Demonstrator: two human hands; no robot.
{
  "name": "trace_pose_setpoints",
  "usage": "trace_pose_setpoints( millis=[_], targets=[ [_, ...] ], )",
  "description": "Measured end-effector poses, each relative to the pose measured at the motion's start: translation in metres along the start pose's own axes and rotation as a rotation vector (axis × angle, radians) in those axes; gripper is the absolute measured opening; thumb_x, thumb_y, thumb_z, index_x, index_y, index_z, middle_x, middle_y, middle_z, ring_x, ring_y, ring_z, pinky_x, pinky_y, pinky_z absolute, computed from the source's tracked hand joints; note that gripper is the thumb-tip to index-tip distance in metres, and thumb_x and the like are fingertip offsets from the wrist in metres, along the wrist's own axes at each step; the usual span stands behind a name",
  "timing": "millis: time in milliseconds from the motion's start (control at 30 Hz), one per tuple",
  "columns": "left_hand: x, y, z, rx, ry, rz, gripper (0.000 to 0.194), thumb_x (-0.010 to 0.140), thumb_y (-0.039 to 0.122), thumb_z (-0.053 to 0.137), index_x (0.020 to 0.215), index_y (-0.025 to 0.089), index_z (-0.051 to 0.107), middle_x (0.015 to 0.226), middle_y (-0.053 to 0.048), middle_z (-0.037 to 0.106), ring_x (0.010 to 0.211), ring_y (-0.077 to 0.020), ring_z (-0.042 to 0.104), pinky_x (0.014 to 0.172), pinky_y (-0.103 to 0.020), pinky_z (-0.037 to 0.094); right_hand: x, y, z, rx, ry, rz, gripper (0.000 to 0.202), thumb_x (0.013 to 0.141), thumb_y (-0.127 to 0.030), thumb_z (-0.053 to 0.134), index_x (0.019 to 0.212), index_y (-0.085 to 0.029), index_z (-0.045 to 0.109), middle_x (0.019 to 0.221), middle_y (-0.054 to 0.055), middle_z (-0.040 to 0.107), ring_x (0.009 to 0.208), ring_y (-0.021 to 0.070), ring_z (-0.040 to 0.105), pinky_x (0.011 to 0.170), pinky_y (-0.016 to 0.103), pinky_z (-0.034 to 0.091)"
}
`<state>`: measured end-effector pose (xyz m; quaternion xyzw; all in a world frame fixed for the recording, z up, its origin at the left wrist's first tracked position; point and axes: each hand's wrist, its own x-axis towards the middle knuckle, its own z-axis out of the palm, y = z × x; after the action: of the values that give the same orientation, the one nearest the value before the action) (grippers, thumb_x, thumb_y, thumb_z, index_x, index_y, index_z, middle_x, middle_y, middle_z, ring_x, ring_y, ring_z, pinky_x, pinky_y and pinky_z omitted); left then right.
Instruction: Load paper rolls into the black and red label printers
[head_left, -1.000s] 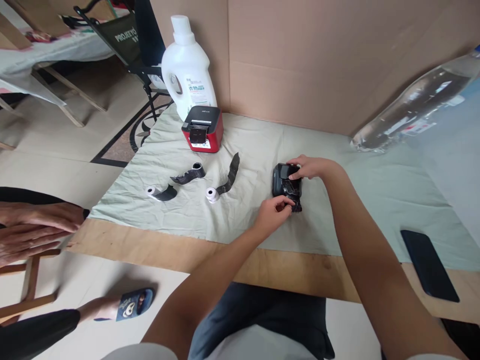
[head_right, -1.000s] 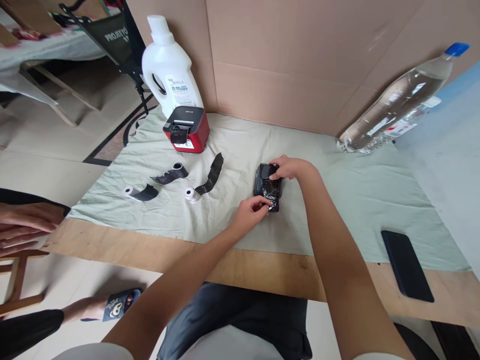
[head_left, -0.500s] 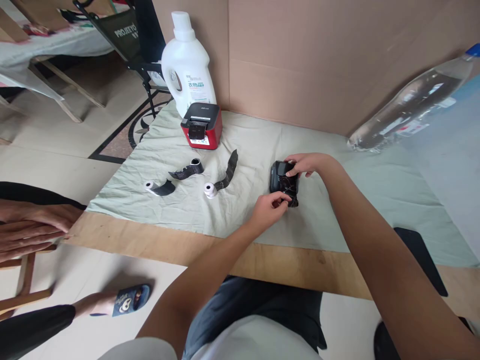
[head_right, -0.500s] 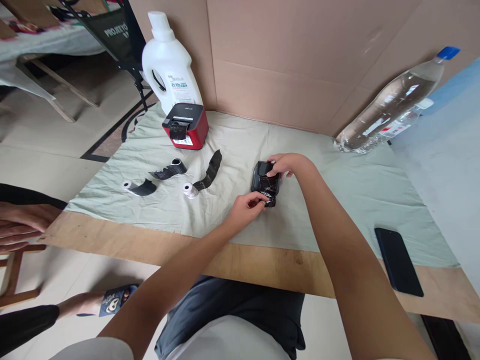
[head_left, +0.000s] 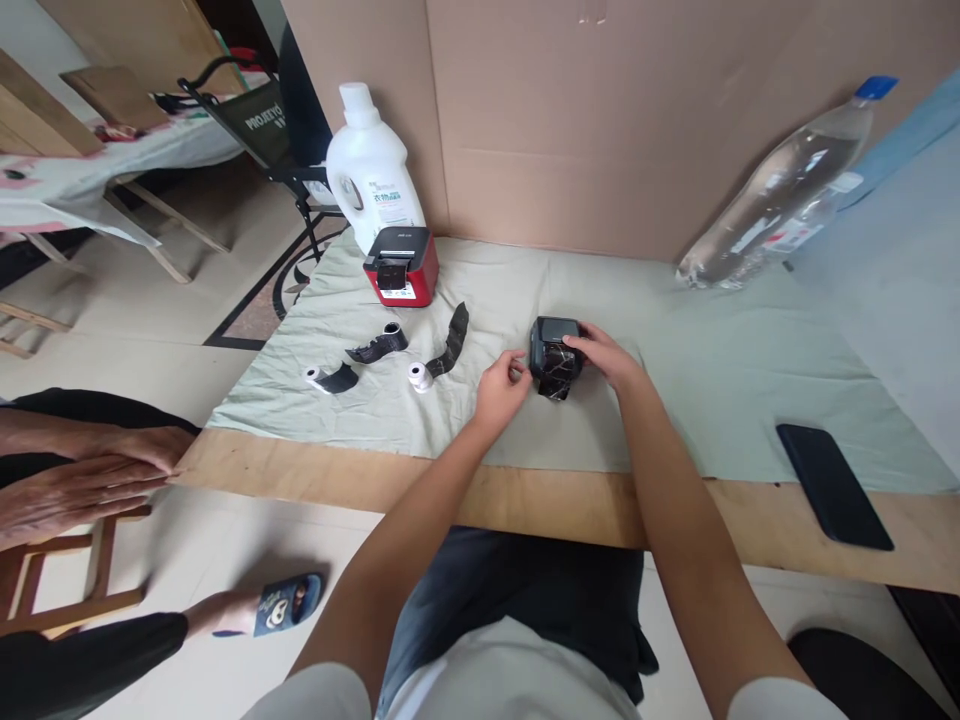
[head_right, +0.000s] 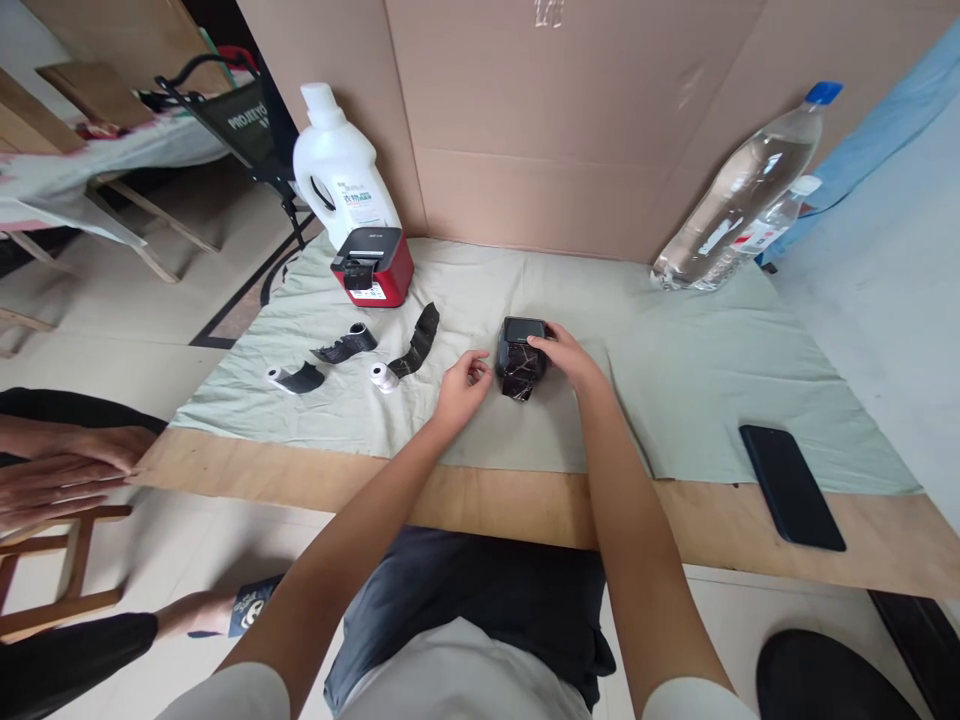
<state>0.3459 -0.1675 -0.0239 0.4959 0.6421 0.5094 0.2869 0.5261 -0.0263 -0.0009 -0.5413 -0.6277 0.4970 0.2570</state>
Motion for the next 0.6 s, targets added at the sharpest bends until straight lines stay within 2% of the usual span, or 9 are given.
trace_pose_setpoints(
  millis=[100,200,267,433,533,600],
  targets=[
    [0.000,-0.001,0.001,0.250,-0.065,0.081,0.049,0.084,0.017,0.072,0.133,0.019,0.068,0.129,-0.014,0.074,0.117,-0.0307,0.066,0.105,-0.043,0.050,-0.002,0.015,0.004,0.071,0.102,-0.028,0.052,0.089,-0.048,0.061,0.135,-0.026,0.067,0.141,0.012,0.070,0.125,0.0293,0.068,0.099,0.047,0.059],
    [0.004,0.001,0.006,0.400,-0.124,0.103,0.064,0.085,0.024,0.075,0.148,0.016,0.061,0.136,-0.019,0.071,0.135,-0.0393,0.059,0.114,-0.052,0.043,-0.003,0.026,0.012,0.106,0.179,-0.101,0.052,0.091,-0.055,0.055,0.131,-0.027,0.070,0.138,0.012,0.072,0.132,0.0299,0.065,0.106,0.052,0.055],
    [0.010,0.003,0.009,0.438,-0.155,0.125,0.070,0.086,0.022,0.074,0.153,0.016,0.056,0.135,-0.020,0.072,0.133,-0.0389,0.061,0.114,-0.052,0.043,-0.005,0.028,0.019,0.103,0.219,-0.151,0.053,0.092,-0.059,0.051,0.130,-0.027,0.071,0.140,0.011,0.072,0.138,0.0290,0.062,0.113,0.055,0.051],
    [0.019,0.005,0.008,0.457,-0.196,0.161,0.074,0.083,0.019,0.075,0.154,0.014,0.055,0.129,-0.018,0.076,0.119,-0.0338,0.071,0.106,-0.041,0.051,-0.014,0.015,0.030,0.055,0.252,-0.190,0.054,0.094,-0.064,0.046,0.123,-0.029,0.073,0.141,0.010,0.072,0.147,0.0280,0.056,0.122,0.053,0.043],
    [0.022,0.011,0.014,0.433,-0.209,0.165,0.077,0.082,0.019,0.076,0.156,0.013,0.054,0.121,-0.016,0.079,0.110,-0.0325,0.074,0.099,-0.039,0.054,-0.018,0.014,0.015,0.096,0.230,-0.216,0.057,0.094,-0.066,0.045,0.125,-0.028,0.073,0.142,0.009,0.071,0.146,0.0277,0.057,0.123,0.052,0.042],
    [0.028,0.021,0.030,0.396,-0.230,0.184,0.077,0.081,0.022,0.078,0.155,0.015,0.056,0.115,-0.015,0.080,0.106,-0.0328,0.075,0.096,-0.039,0.055,-0.019,0.018,-0.007,0.114,0.256,-0.248,0.059,0.095,-0.066,0.044,0.127,-0.026,0.073,0.144,0.009,0.070,0.146,0.0262,0.057,0.123,0.050,0.041]
  ],
)
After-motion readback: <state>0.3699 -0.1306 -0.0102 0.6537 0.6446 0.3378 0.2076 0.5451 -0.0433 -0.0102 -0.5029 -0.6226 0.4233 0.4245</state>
